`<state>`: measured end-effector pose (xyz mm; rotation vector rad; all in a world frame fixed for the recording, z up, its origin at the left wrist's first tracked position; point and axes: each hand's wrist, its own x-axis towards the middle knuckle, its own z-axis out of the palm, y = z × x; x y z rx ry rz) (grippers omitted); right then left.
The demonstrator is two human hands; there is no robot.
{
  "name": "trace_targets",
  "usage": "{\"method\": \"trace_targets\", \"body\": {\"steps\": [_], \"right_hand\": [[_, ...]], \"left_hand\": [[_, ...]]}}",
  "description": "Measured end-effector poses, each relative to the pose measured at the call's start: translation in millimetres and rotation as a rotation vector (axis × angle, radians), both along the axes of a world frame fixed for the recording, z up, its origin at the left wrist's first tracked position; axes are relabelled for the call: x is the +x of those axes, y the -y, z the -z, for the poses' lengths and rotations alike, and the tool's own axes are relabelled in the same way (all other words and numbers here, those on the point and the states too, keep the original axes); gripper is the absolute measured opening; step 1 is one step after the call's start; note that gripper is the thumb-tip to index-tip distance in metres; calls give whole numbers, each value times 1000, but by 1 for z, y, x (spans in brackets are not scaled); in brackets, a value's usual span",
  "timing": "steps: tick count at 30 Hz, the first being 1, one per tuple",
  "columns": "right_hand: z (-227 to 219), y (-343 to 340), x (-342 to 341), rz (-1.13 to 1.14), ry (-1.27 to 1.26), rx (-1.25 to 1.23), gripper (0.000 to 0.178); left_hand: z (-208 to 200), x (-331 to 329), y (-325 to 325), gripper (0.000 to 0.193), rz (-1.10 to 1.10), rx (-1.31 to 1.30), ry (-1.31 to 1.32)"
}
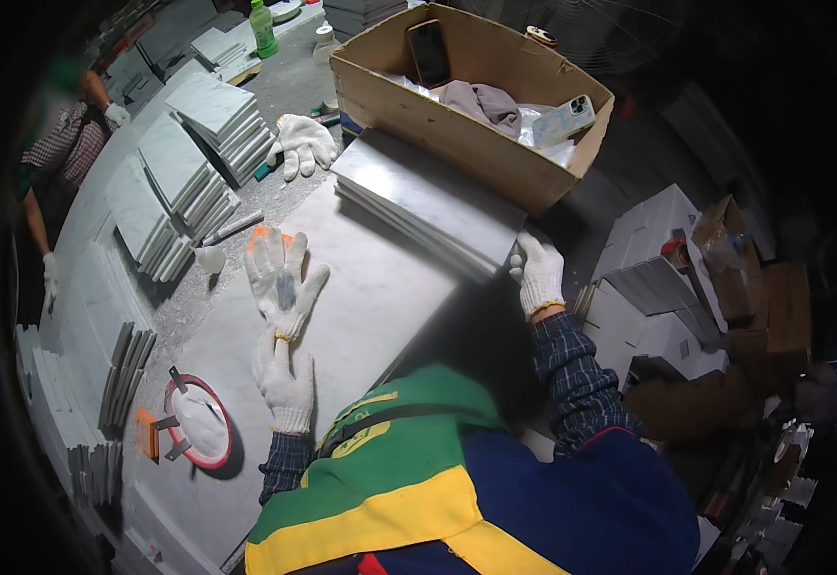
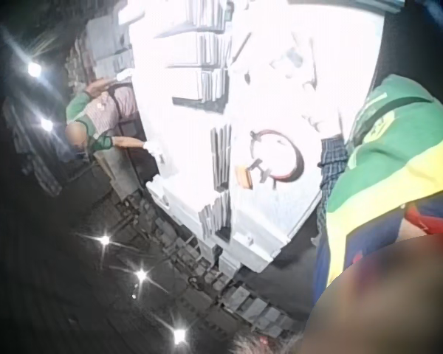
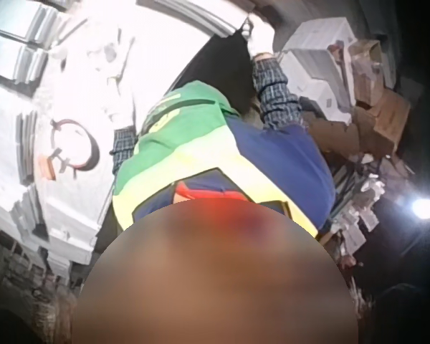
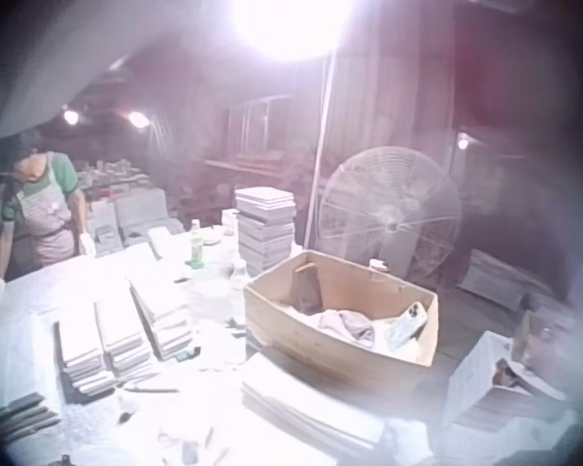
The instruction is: The person repeatedly scrapes the surface of rectangular white tiles with a small metal scraper, then stacks the tiles. The person handles tiles one at a time, scraping each side and placing them into a growing stack on the table.
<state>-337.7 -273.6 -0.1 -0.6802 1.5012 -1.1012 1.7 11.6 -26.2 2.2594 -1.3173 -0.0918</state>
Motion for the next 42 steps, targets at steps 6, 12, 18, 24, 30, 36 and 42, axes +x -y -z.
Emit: {"method": "trace_targets", "body": {"steps": [6, 12, 18, 24, 30, 36, 42], "right_hand": [[-5, 8, 23, 89, -156, -145, 27], [4, 18, 11, 103, 104, -25, 14], [4, 17, 0, 7, -203, -184, 18], [11, 15, -1, -17, -133, -246, 26], [22, 17, -4, -2, -71, -263, 22], [9, 9, -13, -187, -548, -318, 33], [5, 11, -24, -316, -877, -381, 51]], "left_hand": [[1, 1, -1, 58, -1, -15, 19], [1, 1, -1, 57, -8, -22, -10], [-4, 0, -1, 56, -23, -19, -22], [-4, 1, 1, 56, -7, -40, -38], [-1, 1, 0, 55, 3, -40, -26], [-6, -1, 0, 52, -2, -52, -7], [-17, -2, 4, 41, 3, -80, 10]]}}
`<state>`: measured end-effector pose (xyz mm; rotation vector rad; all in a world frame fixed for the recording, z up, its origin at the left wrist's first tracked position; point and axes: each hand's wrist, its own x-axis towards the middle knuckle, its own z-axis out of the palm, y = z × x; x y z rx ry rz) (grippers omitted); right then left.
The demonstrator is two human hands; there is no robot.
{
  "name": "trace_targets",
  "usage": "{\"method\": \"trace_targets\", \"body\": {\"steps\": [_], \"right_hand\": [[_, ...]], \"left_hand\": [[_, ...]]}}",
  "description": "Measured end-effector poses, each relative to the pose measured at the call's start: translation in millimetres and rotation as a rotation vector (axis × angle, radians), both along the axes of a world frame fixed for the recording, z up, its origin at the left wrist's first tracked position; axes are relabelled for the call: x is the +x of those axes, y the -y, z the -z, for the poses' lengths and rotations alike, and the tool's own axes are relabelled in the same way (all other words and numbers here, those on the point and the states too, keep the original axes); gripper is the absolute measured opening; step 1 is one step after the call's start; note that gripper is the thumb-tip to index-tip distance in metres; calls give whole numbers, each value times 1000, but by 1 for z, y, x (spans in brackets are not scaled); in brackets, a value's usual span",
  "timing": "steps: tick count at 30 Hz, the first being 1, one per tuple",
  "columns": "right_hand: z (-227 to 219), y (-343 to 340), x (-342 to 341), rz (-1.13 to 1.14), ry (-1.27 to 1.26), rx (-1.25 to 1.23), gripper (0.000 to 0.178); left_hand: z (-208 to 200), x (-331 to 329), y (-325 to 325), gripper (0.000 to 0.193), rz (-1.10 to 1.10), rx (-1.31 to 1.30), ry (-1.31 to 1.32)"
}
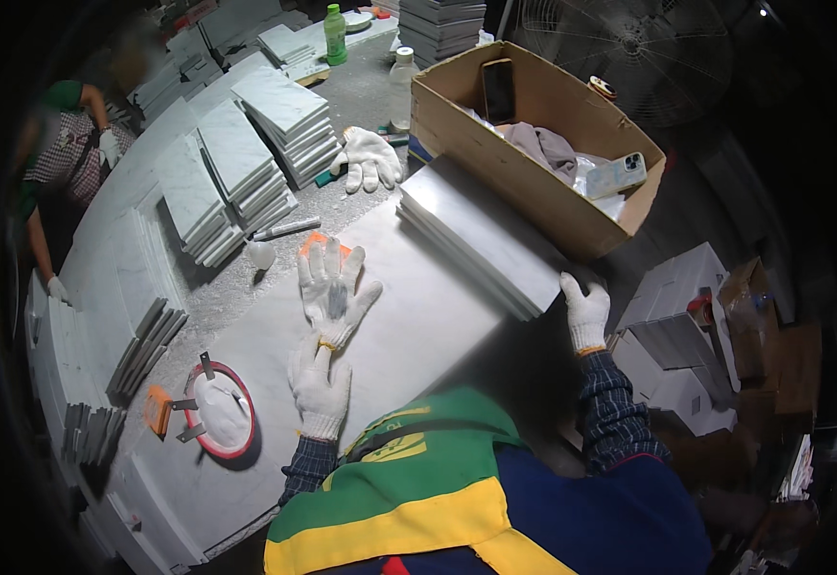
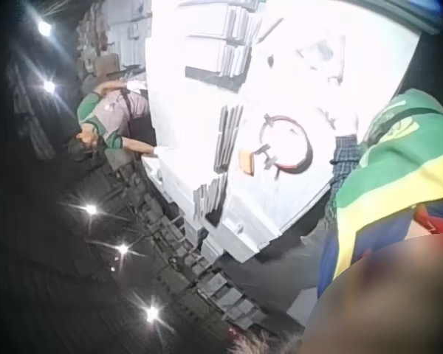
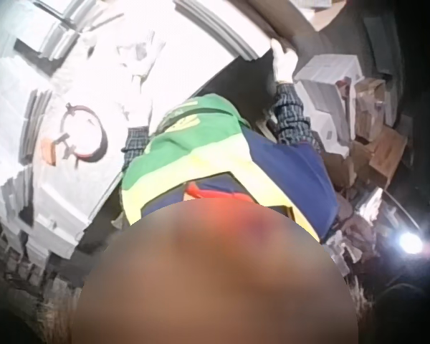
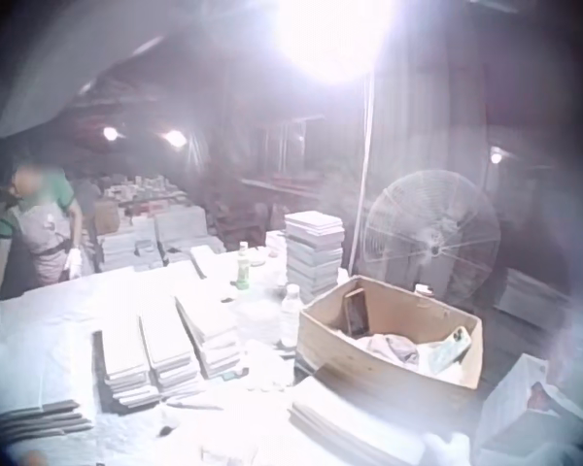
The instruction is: The person repeatedly scrapes the surface of rectangular white tiles with a small metal scraper, then stacks the tiles. The person handles tiles one at a time, scraping each side and placing them into a growing stack on the table.
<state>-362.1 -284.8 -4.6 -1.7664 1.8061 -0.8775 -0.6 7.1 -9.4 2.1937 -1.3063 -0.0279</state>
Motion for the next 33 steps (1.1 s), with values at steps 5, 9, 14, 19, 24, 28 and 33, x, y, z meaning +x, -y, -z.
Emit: {"method": "trace_targets", "body": {"steps": [5, 9, 14, 19, 24, 28, 33], "right_hand": [[-19, -4, 6, 108, -286, -110, 60], [-50, -15, 45, -360, -42, -573, 23], [-70, 14, 142, -900, -271, -520, 37], [-64, 79, 230, -1121, -388, -593, 57], [-43, 119, 273, -1212, -365, -406, 35], [-30, 128, 278, -1210, -312, -479, 22], [-28, 130, 278, -1201, -293, -488, 22]], "left_hand": [[-7, 2, 1, 35, 19, -29, -1], [-8, 4, -2, 49, 21, 64, -104], [0, 2, -4, 47, 10, 16, -39], [5, 2, -6, 41, -19, -23, -52], [0, 3, -8, 33, -28, 70, -58], [-1, 1, -10, 31, -54, 53, -66], [3, 1, -11, 37, -52, -80, -78]]}}
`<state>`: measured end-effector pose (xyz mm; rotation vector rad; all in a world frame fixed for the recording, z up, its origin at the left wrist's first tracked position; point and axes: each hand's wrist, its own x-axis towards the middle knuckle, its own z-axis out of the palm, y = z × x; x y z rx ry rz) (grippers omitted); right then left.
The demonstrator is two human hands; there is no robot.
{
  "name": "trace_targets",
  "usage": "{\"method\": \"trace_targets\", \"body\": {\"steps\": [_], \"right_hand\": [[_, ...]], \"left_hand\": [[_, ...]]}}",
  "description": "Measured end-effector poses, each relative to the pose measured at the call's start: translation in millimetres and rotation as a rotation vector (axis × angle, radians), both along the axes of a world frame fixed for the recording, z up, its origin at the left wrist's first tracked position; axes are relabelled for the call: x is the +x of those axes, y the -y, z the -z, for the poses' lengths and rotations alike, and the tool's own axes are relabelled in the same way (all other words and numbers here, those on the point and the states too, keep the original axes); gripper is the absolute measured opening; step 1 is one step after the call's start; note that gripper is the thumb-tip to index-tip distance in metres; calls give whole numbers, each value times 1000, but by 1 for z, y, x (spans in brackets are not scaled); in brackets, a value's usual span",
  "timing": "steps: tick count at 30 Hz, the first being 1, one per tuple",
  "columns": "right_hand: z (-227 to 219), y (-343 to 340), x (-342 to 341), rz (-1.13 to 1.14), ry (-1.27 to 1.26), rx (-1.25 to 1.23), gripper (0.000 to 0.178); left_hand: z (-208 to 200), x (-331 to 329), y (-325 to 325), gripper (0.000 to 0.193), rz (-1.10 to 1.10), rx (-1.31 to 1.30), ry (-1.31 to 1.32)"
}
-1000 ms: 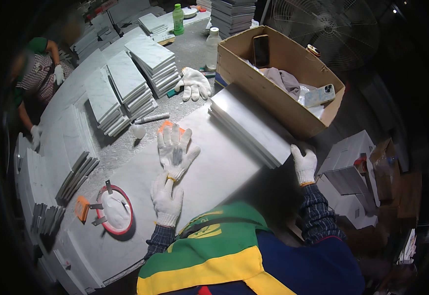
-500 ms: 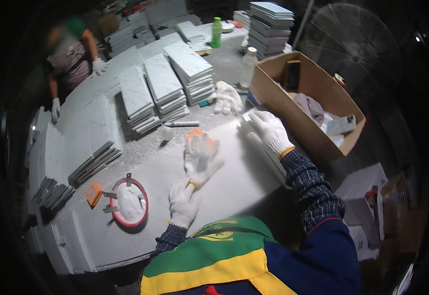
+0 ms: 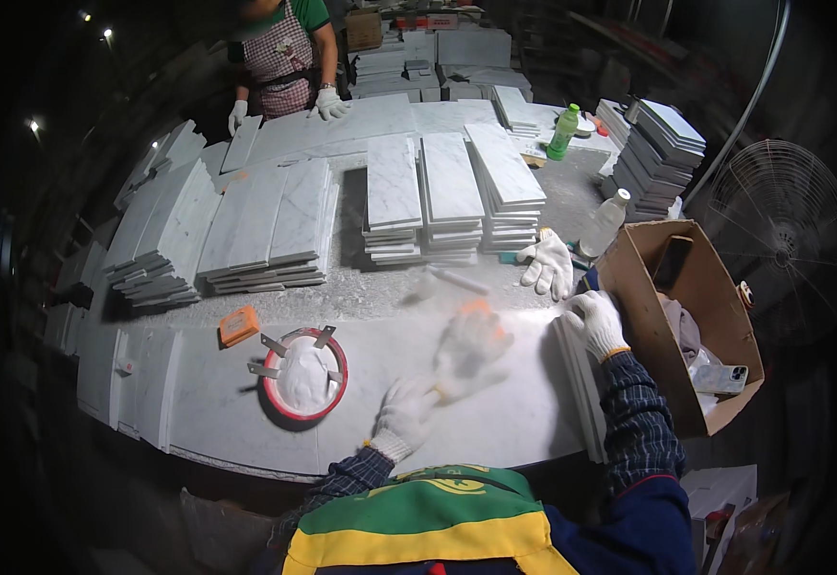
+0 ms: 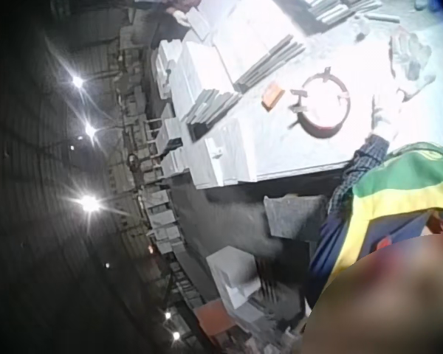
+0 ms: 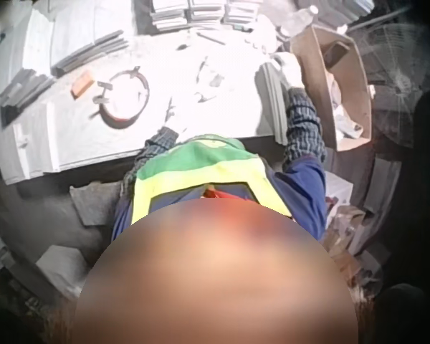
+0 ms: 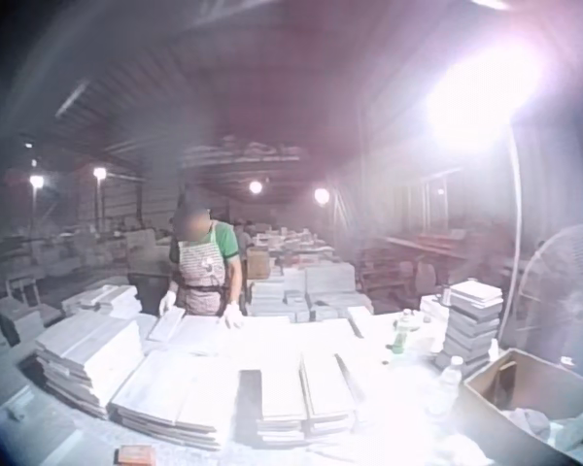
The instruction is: The person repeatedly scrapes the surface of rectangular white tiles with a small metal scraper, then stacks the tiles. The person handles tiles one at a time, scraping each side and placing them into a growing stack on the table.
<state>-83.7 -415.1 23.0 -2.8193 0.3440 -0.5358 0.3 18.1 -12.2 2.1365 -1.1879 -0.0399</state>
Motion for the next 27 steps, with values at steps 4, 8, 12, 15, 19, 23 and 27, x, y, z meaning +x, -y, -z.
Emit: {"method": "trace_targets", "body": {"steps": [4, 8, 12, 15, 19, 23, 27], "right_hand": [[-2, -1, 3, 52, 12, 63, 21], [-9, -1, 5, 87, -91, 81, 26], [-29, 5, 16, 48, -243, 75, 27], [-48, 15, 46, 84, -450, 360, 33], [-58, 24, 126, 136, -4, 103, 62], [-63, 28, 222, 286, -15, -26, 78], [-62, 27, 289, 466, -147, -19, 111]], "left_hand": [[-1, 1, 1, 35, 4, 48, -3], [-6, 4, 1, 33, 39, 49, -9], [-10, 6, 5, 20, 26, 16, 83], [-11, 6, 7, 20, 18, 15, 40], [-11, 4, 8, 23, 3, 37, -28], [-9, 4, 6, 28, -16, 32, -16], [-8, 7, 5, 30, -18, 3, -2]]}}
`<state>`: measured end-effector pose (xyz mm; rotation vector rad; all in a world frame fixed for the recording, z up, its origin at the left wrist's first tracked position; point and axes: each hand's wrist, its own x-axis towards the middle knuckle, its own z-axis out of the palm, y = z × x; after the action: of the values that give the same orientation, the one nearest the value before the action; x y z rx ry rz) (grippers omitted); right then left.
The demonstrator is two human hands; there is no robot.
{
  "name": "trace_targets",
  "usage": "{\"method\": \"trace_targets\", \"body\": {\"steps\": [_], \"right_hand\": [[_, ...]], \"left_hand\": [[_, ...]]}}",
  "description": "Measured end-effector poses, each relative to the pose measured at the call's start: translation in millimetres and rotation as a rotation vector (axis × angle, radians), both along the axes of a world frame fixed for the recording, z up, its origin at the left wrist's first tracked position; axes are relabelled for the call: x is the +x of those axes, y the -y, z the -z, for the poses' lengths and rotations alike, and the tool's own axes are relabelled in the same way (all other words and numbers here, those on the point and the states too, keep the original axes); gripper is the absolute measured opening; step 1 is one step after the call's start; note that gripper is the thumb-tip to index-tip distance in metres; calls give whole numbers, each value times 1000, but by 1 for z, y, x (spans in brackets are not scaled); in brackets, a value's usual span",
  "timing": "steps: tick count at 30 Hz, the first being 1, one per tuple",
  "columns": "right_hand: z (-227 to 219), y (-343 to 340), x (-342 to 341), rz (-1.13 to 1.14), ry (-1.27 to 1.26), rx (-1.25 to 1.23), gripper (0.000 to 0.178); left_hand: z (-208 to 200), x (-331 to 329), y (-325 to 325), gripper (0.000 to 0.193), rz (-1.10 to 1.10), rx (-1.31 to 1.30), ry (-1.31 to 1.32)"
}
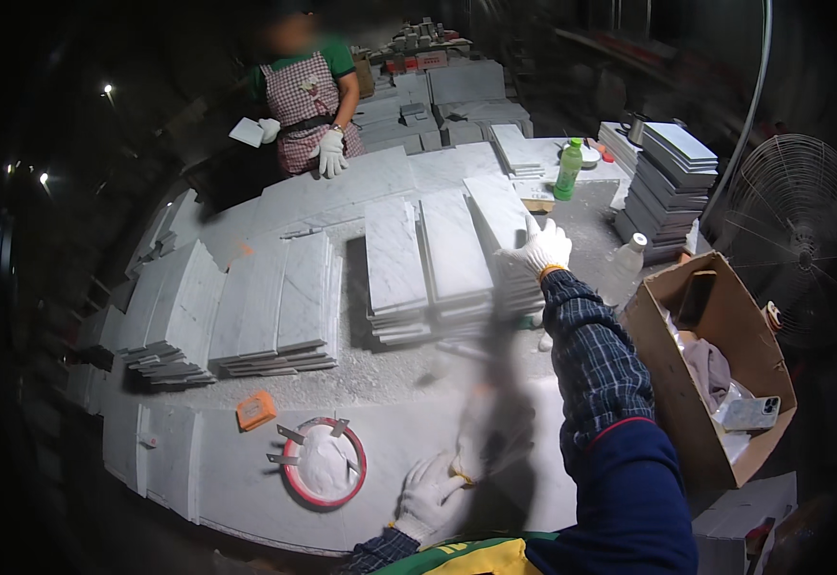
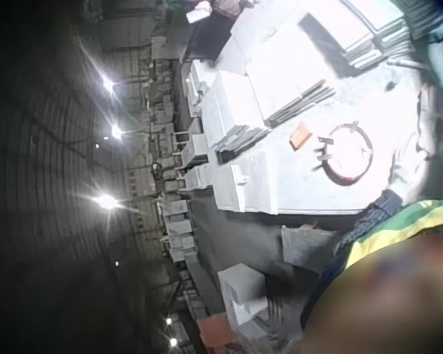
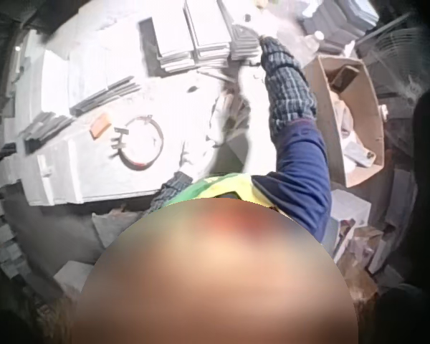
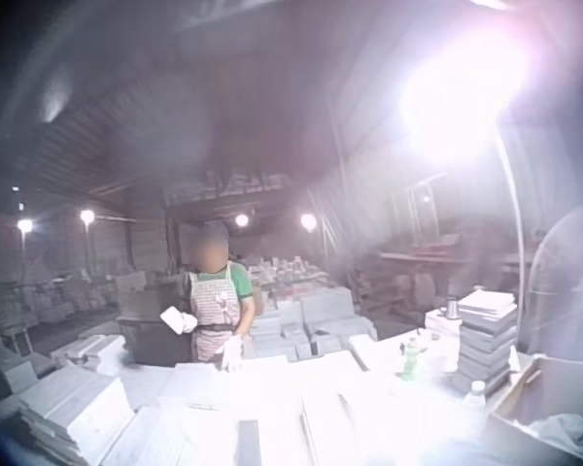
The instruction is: The person repeatedly scrapes the surface of rectangular white tiles with a small metal scraper, then stacks the tiles. The person handles tiles one at a time, scraping each side and placing them into a growing stack on the table.
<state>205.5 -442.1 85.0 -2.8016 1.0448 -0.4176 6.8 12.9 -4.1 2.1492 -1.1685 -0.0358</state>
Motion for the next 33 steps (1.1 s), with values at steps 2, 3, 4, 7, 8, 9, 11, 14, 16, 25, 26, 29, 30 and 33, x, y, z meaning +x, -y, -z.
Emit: {"method": "trace_targets", "body": {"steps": [2, 3, 4, 7, 8, 9, 11, 14, 16, 25, 26, 29, 30, 33], "right_hand": [[-1, 1, 15, 90, -130, 249, 122], [-2, 1, 19, 89, -102, 267, 119], [-3, 1, 21, 99, -105, 302, 116], [-8, 1, 20, 109, -124, 331, 108], [-11, 2, 19, 101, -94, 315, 108], [-14, 2, 18, 84, -71, 314, 108], [-24, 8, 18, 66, -45, 273, 108], [-38, 16, 11, 42, 129, 488, 103], [-44, 12, -5, -146, 377, 736, 100], [-84, -98, -189, -346, 860, 1195, 88], [-90, -109, -214, -276, 816, 1242, 89], [-83, -145, -271, -340, 865, 1221, 95], [-78, -153, -292, -444, 852, 1138, 95], [-55, -171, -341, -378, 721, 758, 109]], "left_hand": [[-1, 0, 0, 29, 11, 41, -7], [-2, 1, 0, 28, 18, 77, -12], [-2, 0, 0, 28, 30, 90, -23], [-2, -2, -1, 27, 42, 54, -45], [-2, -1, 0, 27, 32, 9, -43], [-1, -1, 0, 27, 36, 27, -35], [0, -1, -1, 26, 34, 32, -26], [1, 1, 0, 25, 64, 10, 1], [2, 0, 1, 25, 51, -5, 28], [13, -1, 15, 35, 171, 39, 32], [17, 0, 26, 43, 203, 104, 13], [24, -1, 75, 55, 532, -90, -52], [24, -5, 84, 56, 579, -61, 37], [11, -5, 92, 65, 593, 95, -294]]}}
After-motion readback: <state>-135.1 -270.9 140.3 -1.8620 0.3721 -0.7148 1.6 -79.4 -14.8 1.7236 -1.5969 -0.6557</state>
